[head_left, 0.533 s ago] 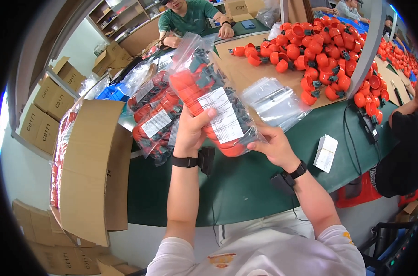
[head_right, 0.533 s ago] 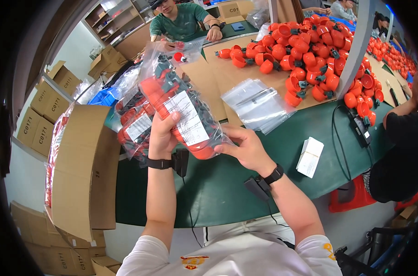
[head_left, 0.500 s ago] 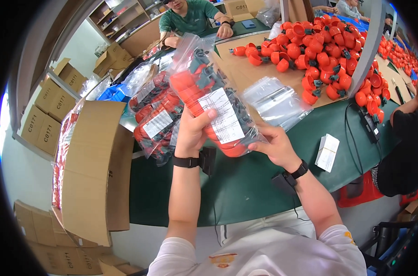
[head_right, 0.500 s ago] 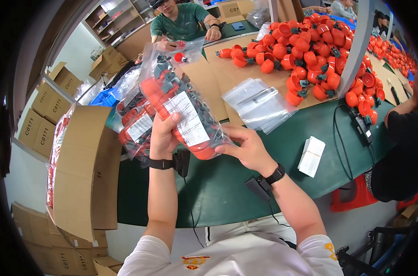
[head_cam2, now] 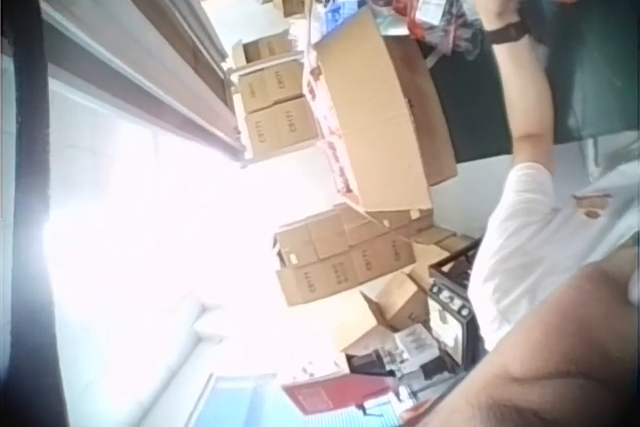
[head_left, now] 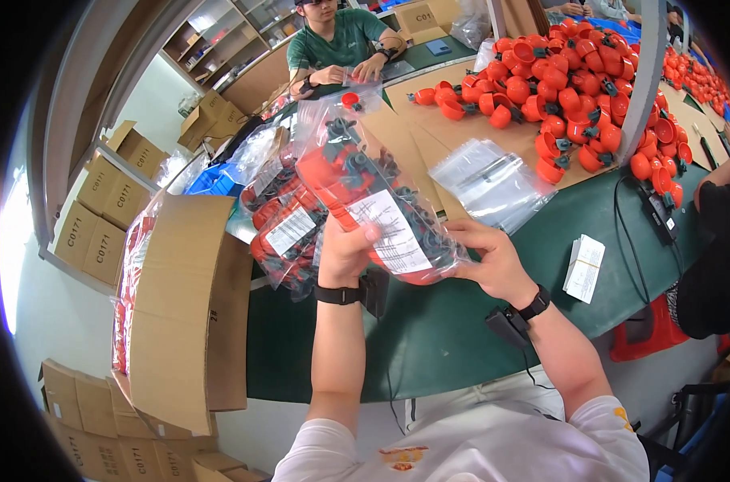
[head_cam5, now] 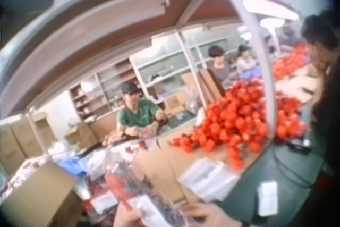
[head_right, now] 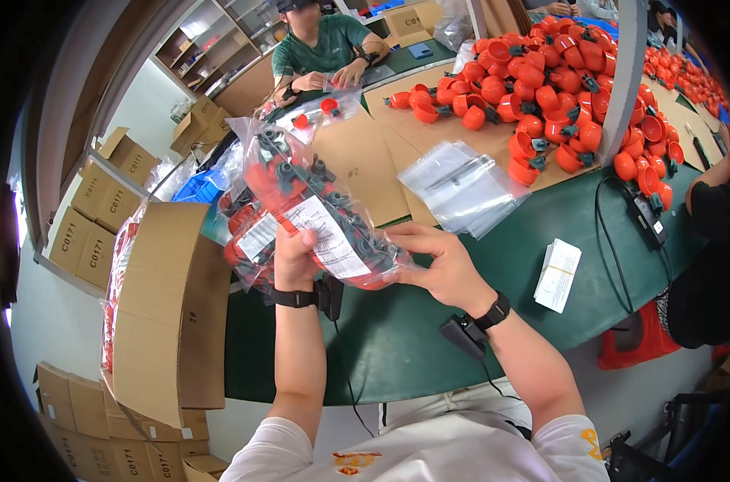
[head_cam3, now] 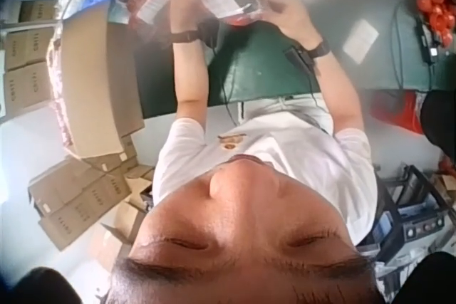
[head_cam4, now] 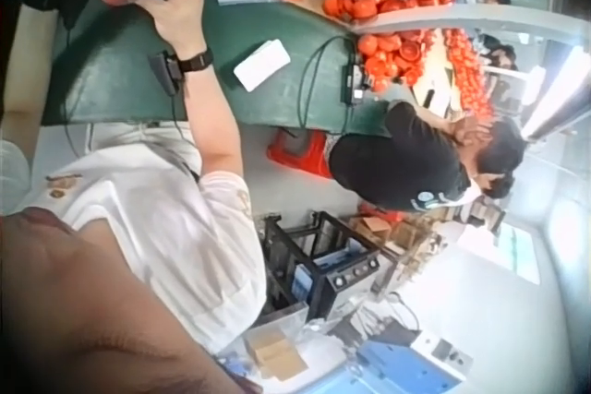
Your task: The person picks up a plastic bag and places several red plastic cups inside it one by one. They then take a small white card from a stack, slide it into the bag, and seal the top.
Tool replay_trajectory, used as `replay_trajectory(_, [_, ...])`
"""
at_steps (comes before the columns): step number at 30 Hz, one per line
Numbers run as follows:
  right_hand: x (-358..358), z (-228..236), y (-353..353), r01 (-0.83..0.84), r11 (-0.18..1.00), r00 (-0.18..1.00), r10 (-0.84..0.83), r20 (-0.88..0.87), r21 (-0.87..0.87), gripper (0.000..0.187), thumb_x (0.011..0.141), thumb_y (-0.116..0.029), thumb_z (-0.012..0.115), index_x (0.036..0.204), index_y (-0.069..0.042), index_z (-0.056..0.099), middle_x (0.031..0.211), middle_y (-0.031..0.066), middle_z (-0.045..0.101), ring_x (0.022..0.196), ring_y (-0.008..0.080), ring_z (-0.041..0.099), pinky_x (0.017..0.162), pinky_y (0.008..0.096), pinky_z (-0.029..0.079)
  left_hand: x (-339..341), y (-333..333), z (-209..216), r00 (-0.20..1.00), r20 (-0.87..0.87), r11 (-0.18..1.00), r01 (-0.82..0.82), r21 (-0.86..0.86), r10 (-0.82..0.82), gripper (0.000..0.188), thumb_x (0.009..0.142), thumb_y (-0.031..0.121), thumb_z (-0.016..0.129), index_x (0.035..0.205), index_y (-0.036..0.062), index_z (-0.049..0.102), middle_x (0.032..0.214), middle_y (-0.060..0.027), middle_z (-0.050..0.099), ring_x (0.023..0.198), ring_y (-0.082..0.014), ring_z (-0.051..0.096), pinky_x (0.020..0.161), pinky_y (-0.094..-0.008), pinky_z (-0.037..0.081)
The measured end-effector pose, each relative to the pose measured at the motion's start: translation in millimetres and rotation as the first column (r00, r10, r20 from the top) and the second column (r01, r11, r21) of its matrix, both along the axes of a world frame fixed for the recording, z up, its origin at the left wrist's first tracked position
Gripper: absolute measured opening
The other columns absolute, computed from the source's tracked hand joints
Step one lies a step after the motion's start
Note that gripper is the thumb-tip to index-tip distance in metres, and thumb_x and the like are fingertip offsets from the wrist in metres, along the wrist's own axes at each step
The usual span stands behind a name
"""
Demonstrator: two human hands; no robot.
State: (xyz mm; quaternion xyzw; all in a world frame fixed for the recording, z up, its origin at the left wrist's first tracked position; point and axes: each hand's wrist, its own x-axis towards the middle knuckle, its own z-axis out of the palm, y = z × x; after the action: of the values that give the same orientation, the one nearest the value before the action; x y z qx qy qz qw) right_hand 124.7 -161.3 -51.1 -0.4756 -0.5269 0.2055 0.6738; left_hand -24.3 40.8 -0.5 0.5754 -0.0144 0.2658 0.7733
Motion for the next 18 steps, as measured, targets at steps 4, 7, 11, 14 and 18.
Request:
replay_trajectory(4, [1, 3, -1, -0.005, 1.0, 1.0, 0.005, 0.016, 0.018, 0.052, 0.076, -0.008, 0.085, 0.125, -0.002, 0.069, 0.123, 0.011, 0.068, 0.111, 0.021, 0.065, 0.097, 0.0321, 0.049, -2, 0, 0, 1.0, 0.002, 1.0, -0.005, 0.001, 0.005, 0.07, 0.076, 0.019, 0.089, 0.134, -0.0003, 0.055, 0.12, -0.0078, 0.068, 0.107, -0.0211, 0.067, 0.094, -0.0367, 0.053])
replay_trajectory(7, [1, 4, -1, -0.017, 0.999, 1.0, 0.017, 0.016, 0.03, 0.051, 0.076, -0.007, 0.085, 0.125, -0.002, 0.07, 0.125, 0.0113, 0.068, 0.112, 0.0216, 0.065, 0.098, 0.0317, 0.048, -3, 2, -1, 1.0, -0.004, 1.0, -0.01, 0.02, 0.01, 0.07, 0.076, 0.018, 0.089, 0.134, 0.0004, 0.055, 0.12, -0.0076, 0.068, 0.108, -0.0209, 0.066, 0.095, -0.0365, 0.053])
replay_trajectory(11, [-1, 0, -1, -0.035, 0.999, 0.999, 0.035, 0.006, 0.028, 0.049, 0.083, -0.008, 0.081, 0.129, 0.0, 0.066, 0.127, 0.0099, 0.067, 0.115, 0.0186, 0.063, 0.101, 0.0321, 0.047, 2, -7, 6, 0.998, 0.014, 0.997, -0.065, 0.031, 0.065, 0.068, 0.077, 0.011, 0.086, 0.136, 0.0009, 0.052, 0.122, -0.008, 0.066, 0.109, -0.0211, 0.066, 0.096, -0.0372, 0.052])
replay_trajectory(14, [-3, -6, 0, -0.207, 0.977, 0.923, 0.182, -0.338, -0.04, 0.054, 0.092, -0.011, 0.075, 0.141, 0.001, 0.056, 0.128, 0.0079, 0.066, 0.117, 0.0146, 0.06, 0.104, 0.0323, 0.046, 15, -24, 15, 0.979, 0.033, 0.976, -0.204, 0.075, 0.202, 0.068, 0.08, 0.019, 0.085, 0.135, -0.0007, 0.051, 0.121, -0.0087, 0.066, 0.107, -0.0204, 0.067, 0.094, -0.036, 0.054])
replay_trajectory(18, [-13, -18, 11, -0.264, 0.964, 0.841, 0.234, -0.488, 0.008, 0.054, 0.097, -0.017, 0.071, 0.144, 0.0, 0.049, 0.127, 0.0054, 0.065, 0.116, 0.0121, 0.058, 0.104, 0.0316, 0.045, 23, -20, 3, 0.978, -0.025, 0.978, -0.205, 0.047, 0.206, 0.071, 0.086, 0.01, 0.08, 0.145, 0.0028, 0.04, 0.126, -0.009, 0.063, 0.116, -0.0202, 0.062, 0.101, -0.0396, 0.051])
